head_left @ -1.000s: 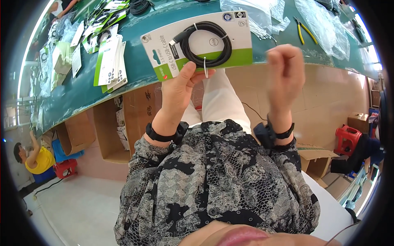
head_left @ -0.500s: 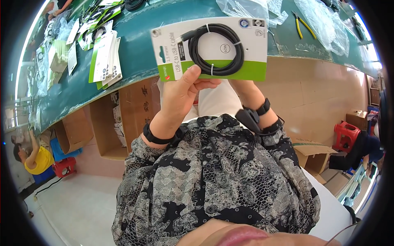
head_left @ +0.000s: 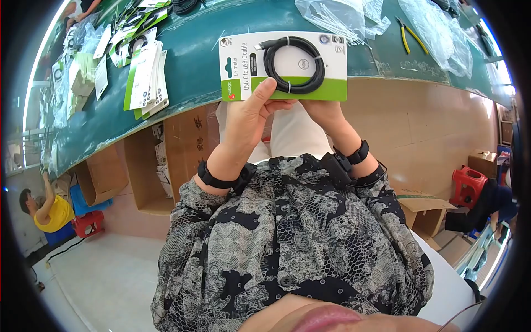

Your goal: The person places a cable onto a cardboard backing and threads a zip tie through the card to secure it. They tighten the tie by hand, flip the assembly over to check the back, and repeat the process with a second tie before setting it aside.

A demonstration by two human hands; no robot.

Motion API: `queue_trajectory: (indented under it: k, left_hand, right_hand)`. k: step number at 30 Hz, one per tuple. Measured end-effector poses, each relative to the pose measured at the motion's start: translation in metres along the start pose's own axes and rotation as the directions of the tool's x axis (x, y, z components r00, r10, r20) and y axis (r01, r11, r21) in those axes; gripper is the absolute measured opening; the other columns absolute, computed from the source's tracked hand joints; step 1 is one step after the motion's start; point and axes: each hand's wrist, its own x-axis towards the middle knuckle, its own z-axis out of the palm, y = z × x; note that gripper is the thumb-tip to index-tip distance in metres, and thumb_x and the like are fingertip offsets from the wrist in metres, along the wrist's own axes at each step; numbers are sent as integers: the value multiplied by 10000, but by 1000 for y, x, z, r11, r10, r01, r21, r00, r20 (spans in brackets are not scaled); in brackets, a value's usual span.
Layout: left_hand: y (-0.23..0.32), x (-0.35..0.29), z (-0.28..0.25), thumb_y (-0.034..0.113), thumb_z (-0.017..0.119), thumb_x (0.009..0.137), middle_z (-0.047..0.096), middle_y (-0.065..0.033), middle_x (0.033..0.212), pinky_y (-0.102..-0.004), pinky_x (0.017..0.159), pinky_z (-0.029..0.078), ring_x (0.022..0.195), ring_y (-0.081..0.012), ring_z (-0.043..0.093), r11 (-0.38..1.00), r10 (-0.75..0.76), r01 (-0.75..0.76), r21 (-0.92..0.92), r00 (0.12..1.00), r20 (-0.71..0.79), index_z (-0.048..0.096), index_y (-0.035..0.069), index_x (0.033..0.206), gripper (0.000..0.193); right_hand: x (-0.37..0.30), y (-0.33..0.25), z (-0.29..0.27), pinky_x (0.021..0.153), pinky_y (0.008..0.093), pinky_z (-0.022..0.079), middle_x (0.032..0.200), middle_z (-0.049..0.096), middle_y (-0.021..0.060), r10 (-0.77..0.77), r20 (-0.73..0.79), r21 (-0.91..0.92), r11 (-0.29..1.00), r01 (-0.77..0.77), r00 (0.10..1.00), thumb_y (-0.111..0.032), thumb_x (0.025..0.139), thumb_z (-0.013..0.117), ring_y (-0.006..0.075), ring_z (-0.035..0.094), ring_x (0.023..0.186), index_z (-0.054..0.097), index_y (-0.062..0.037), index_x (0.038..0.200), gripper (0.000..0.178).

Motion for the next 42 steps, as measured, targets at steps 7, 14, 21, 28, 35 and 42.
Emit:
queue_trajectory:
  k: [7,14,21,28,35,42]
  left_hand:
    - [-16,-6,3,144,571,929,620,-103,1082,-354,735,581,919,-219,650,991,127,-130,-40,989,-71,499,16,1216,322]
    - [-27,3,-26,147,560,933,619,-110,1087,-350,743,589,911,-225,656,998,47,-54,-45,988,-146,495,18,1221,322]
    - [-15,-6,-32,132,535,944,609,-126,1097,-364,770,591,934,-236,654,982,67,-45,182,991,-119,481,-9,1224,318]
    - [-19,-5,-32,180,493,970,595,-131,1115,-376,758,591,959,-237,643,975,103,-86,205,992,-71,448,-34,1249,354]
    - [-17,9,-48,226,487,976,604,-119,1110,-346,714,585,944,-212,643,963,-41,75,259,990,-134,470,-15,1247,363]
    - [-18,15,-49,267,536,956,619,-88,1093,-304,726,562,937,-159,634,944,-104,131,303,989,-105,507,16,1229,372]
  right_hand:
    - [-4,5,10,893,344,468,1138,594,126,105,-17,25,994,-104,994,56,786,617,221,569,1062,535,16,1184,408]
    - [-6,31,21,844,314,479,1114,599,103,-177,-137,-186,971,150,975,28,801,619,205,576,1008,543,-5,1171,380]
    - [6,2,-46,822,280,477,1113,597,59,320,-199,-89,935,-342,926,-57,859,609,165,576,954,526,-51,1228,379]
    - [15,-7,-30,833,279,466,1093,607,67,252,328,-13,965,-262,911,-50,861,603,138,566,913,506,-70,1281,431]
    - [-2,-8,-23,826,281,467,1059,614,77,337,257,-45,941,-337,906,-52,854,617,132,557,917,524,-77,1270,426]
    - [12,-7,-21,809,257,465,1039,625,42,11,100,-346,938,24,995,-109,857,656,104,564,896,551,-86,1229,387]
